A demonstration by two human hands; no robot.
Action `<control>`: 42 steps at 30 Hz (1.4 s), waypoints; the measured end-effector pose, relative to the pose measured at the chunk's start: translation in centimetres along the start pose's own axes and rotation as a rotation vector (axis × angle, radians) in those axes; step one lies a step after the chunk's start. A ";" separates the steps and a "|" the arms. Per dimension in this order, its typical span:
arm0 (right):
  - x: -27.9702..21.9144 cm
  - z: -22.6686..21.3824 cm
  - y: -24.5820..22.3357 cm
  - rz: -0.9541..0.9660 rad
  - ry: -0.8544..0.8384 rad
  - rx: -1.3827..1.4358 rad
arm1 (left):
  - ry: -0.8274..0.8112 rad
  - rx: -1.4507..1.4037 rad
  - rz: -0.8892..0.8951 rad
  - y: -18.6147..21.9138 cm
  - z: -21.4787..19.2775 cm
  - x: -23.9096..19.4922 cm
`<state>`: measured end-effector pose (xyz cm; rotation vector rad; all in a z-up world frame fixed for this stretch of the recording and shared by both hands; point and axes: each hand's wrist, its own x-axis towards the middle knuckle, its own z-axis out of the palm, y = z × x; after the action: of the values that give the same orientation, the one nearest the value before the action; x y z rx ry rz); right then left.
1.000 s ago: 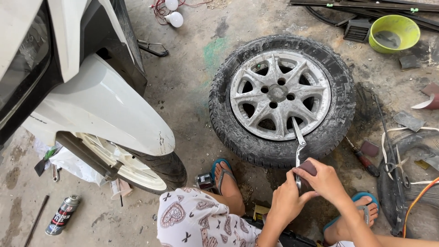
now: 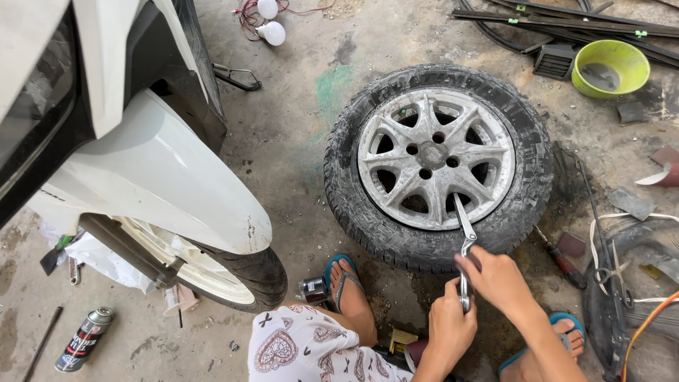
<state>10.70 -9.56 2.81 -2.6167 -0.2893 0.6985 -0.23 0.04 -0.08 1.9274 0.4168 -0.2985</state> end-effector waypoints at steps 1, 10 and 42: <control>-0.7 0.2 -0.2 -0.004 0.004 0.002 | 0.003 0.003 0.003 -0.1 0.0 0.0; 1.1 2.7 1.8 0.015 0.202 0.051 | -0.002 0.010 -0.040 0.2 0.2 -0.2; -0.2 1.8 1.0 0.129 0.071 0.006 | -0.022 0.245 0.046 -0.3 0.6 0.6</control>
<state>9.74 -9.94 1.05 -2.6662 -0.0984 0.6451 0.17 -0.34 -0.77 2.1680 0.3325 -0.3538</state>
